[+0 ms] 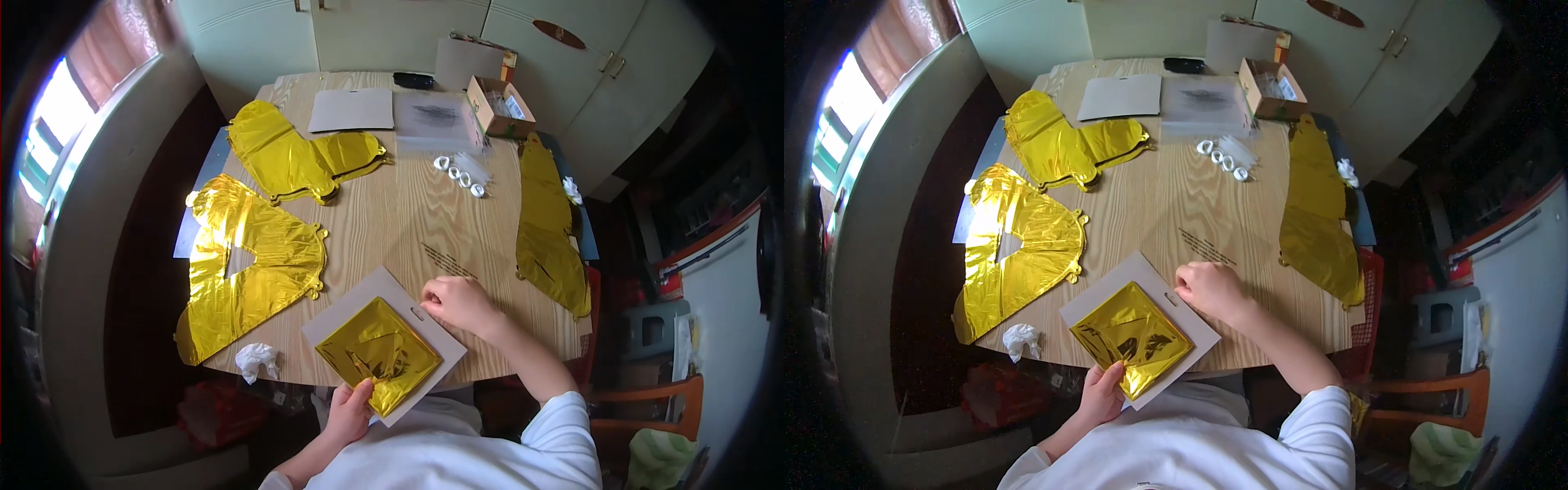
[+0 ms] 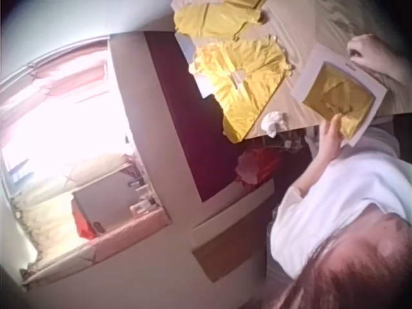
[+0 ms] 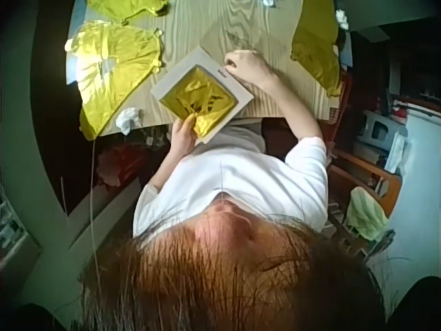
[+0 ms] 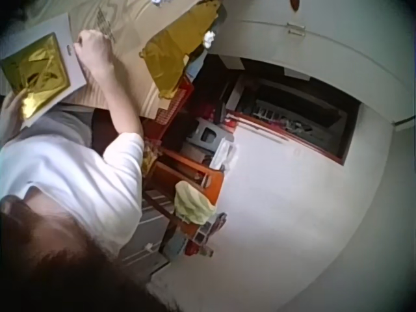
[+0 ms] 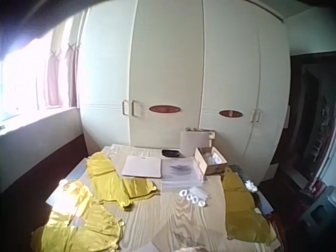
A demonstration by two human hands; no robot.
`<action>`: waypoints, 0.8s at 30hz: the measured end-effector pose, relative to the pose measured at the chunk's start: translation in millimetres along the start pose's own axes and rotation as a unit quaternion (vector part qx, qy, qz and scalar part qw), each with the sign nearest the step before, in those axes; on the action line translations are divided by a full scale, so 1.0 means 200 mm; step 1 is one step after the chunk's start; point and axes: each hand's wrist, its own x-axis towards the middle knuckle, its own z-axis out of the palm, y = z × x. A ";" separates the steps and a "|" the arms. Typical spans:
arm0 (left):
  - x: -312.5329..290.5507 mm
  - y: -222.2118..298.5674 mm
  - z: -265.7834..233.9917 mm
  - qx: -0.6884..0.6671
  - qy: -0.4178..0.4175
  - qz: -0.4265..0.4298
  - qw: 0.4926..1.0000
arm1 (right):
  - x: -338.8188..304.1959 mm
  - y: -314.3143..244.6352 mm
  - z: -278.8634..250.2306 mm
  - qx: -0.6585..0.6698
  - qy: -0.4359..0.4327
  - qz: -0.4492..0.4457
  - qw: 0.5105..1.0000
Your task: Folding and packaging gold-colored foil balloons into plastic sleeves with cardboard backing.
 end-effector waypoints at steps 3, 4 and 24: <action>0.01 -0.04 -0.01 0.004 -0.003 0.017 1.000 | -0.01 0.01 -0.02 -0.008 -0.016 -0.008 1.000; 0.01 -0.04 0.00 0.004 -0.004 0.020 1.000 | -0.02 0.00 -0.03 -0.001 -0.016 -0.010 1.000; 0.01 -0.12 0.04 0.007 0.039 0.078 0.996 | -0.13 -0.03 -0.02 -0.058 -0.007 -0.008 0.998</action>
